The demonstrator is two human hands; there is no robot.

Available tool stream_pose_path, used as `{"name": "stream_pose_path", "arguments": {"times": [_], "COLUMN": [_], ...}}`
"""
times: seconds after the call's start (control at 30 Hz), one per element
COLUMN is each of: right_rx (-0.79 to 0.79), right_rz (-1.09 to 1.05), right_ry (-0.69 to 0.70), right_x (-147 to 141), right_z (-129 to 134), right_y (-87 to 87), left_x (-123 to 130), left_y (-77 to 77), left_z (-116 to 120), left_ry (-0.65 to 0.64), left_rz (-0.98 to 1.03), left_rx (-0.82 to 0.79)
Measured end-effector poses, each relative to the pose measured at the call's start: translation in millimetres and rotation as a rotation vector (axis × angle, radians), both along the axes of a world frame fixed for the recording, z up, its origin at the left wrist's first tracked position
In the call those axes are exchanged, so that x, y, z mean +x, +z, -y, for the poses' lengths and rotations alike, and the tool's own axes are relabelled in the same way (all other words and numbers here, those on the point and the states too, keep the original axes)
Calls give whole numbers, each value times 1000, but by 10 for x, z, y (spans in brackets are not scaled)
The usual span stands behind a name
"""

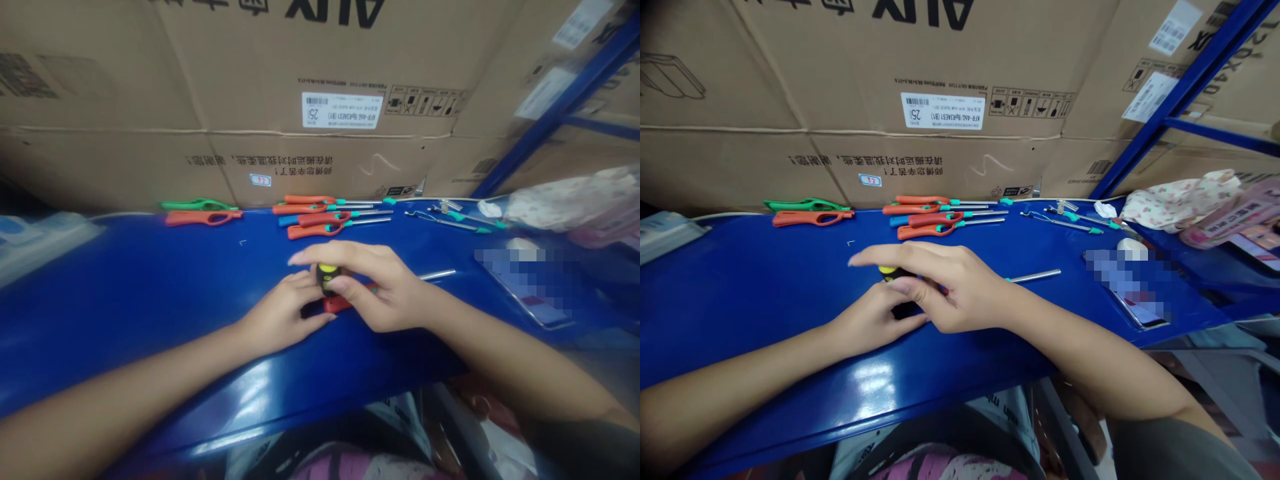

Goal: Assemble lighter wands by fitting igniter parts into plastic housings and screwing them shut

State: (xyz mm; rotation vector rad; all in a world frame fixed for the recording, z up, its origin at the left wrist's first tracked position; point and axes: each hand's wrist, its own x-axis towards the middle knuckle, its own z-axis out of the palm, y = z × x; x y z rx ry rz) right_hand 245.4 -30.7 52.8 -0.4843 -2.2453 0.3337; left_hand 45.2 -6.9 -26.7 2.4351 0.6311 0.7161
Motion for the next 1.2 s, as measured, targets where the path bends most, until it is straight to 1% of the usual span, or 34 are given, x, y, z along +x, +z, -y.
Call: {"name": "stream_pose_path", "arguments": {"times": [0.03,0.13,0.2,0.23,0.37,0.4,0.43,0.5,0.6,0.67,0.73,0.8,0.87,0.93,1.03,1.13,1.2], "right_rx": [16,152,176,138,-165,-199,-199,-109,102,176,156,73,-6,-23,26,77,68], "right_rz": [-19,-118,-159,-167,-188,-195,-197,-186,-173,-146,-84,-31,-32,-71,-117,-131,-164], "right_ry": [-24,-162,-207,-202,-83,-67,-65,-91,-138,-152,-118,-34,32,7,-98,-116,-130], "right_x": [-8,-34,-36,-31,14,23,28,26,-1,-19,-28,-28,-25,-24,-30,-41,-48], "right_z": [0,-10,-27,-37,-76,-83,-88,-88,-64,-35,-3,21,30,26,8,-6,-18], "right_y": [-5,-41,-71,-83,-91,-83,-73,-54,-44,-49,-54,-54,-53,-58,-80,-105,-110], "left_x": [2,7,8,8,5,2,0,-5,-5,-1,1,1,-1,-1,3,3,-1], "left_y": [1,15,31,39,52,49,45,37,36,37,34,25,15,11,17,29,36], "left_z": [1,8,11,12,6,4,3,6,17,23,24,18,11,7,8,17,24], "left_ry": [3,27,23,16,11,13,16,13,23,36,32,7,-9,0,19,21,34], "left_rz": [1,-18,-22,-24,-39,-39,-36,-31,-25,-20,-9,-3,-2,-7,-12,-12,-24], "left_rx": [0,21,36,38,21,21,25,37,52,33,-3,-25,-27,-20,-5,-2,13]}}
